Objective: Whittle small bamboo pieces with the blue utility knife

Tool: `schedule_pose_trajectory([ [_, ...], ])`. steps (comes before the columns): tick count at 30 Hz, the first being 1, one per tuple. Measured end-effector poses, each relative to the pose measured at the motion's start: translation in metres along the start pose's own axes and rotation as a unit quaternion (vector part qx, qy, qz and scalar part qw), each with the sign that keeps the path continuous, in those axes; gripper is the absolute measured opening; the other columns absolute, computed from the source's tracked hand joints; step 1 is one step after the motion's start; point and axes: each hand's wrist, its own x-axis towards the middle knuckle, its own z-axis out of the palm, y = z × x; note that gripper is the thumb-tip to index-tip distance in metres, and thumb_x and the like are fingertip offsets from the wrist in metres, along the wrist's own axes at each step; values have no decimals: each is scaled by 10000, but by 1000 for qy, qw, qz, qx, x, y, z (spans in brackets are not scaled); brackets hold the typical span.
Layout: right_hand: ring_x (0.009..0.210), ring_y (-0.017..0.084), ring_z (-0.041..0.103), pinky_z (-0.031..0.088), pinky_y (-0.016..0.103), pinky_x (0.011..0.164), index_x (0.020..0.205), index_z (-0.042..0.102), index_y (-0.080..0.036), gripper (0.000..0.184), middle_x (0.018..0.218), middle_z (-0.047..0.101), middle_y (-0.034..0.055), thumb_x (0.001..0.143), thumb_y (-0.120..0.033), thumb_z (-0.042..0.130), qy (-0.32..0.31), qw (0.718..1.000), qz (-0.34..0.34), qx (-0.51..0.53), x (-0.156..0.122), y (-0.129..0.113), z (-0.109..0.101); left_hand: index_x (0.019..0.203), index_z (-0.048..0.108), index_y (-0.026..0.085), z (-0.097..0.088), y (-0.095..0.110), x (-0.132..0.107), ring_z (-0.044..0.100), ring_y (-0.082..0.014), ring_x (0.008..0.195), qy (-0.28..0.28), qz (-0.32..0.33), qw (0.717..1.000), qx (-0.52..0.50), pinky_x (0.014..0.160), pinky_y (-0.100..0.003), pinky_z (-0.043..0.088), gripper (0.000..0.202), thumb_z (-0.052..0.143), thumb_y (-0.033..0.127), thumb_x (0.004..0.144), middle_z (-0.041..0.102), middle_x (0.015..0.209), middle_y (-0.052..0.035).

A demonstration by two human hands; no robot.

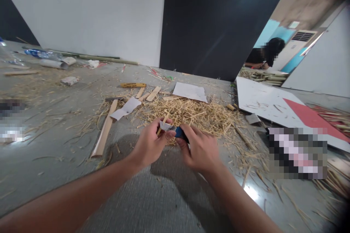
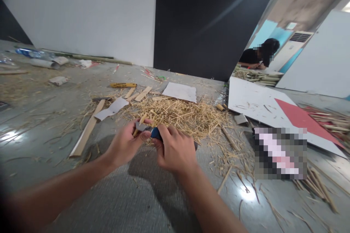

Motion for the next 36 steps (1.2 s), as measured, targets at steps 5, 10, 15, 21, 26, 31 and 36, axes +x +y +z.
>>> schedule_pose_trajectory([
  [5,705,200,591,251,289,569,1049,522,-215,231,886,650,55,928,-383,419,10,998,55,-5,0,-16,4,1056,541,172,-1,-3,2,463,-117,563,23,-4,999,48,549,-233,374,413,609,507,824,512,637,52],
  [10,654,197,592,214,279,536,1063,495,-217,212,872,661,55,956,-362,383,19,988,152,22,2,-23,10,968,530,184,0,-4,5,496,-120,594,62,-7,995,75,570,-237,385,329,570,490,854,546,688,35],
  [15,666,205,591,199,275,520,1117,474,-204,274,923,660,80,979,-397,336,40,984,171,35,2,-9,11,994,500,198,-3,-6,6,421,-101,523,39,-24,997,60,507,-220,335,355,581,508,842,451,625,69],
  [21,743,206,607,276,283,557,1159,473,-215,279,966,650,60,956,-381,378,-3,998,31,63,0,-4,6,931,506,190,-1,-8,6,448,-105,615,-34,-32,999,-20,568,-228,372,364,630,509,807,473,716,41],
  [26,726,194,605,259,291,550,1089,497,-220,244,920,647,42,953,-385,380,-52,997,-6,57,-1,-6,4,904,472,198,0,2,4,420,-105,643,-88,-16,990,-110,575,-223,360,316,595,483,846,432,730,41],
  [31,714,189,601,239,296,541,1088,502,-214,254,906,645,40,952,-388,377,-63,996,-16,55,-2,-4,4,882,434,199,-3,7,1,304,-82,570,-114,-11,988,-101,513,-218,284,290,535,470,897,352,706,58],
  [36,690,183,585,214,289,537,1078,508,-212,268,883,642,36,953,-408,375,-49,998,-13,43,-1,1,-1,944,464,195,-8,7,1,340,-87,583,-115,0,991,-74,529,-220,299,295,552,471,886,375,713,52],
])
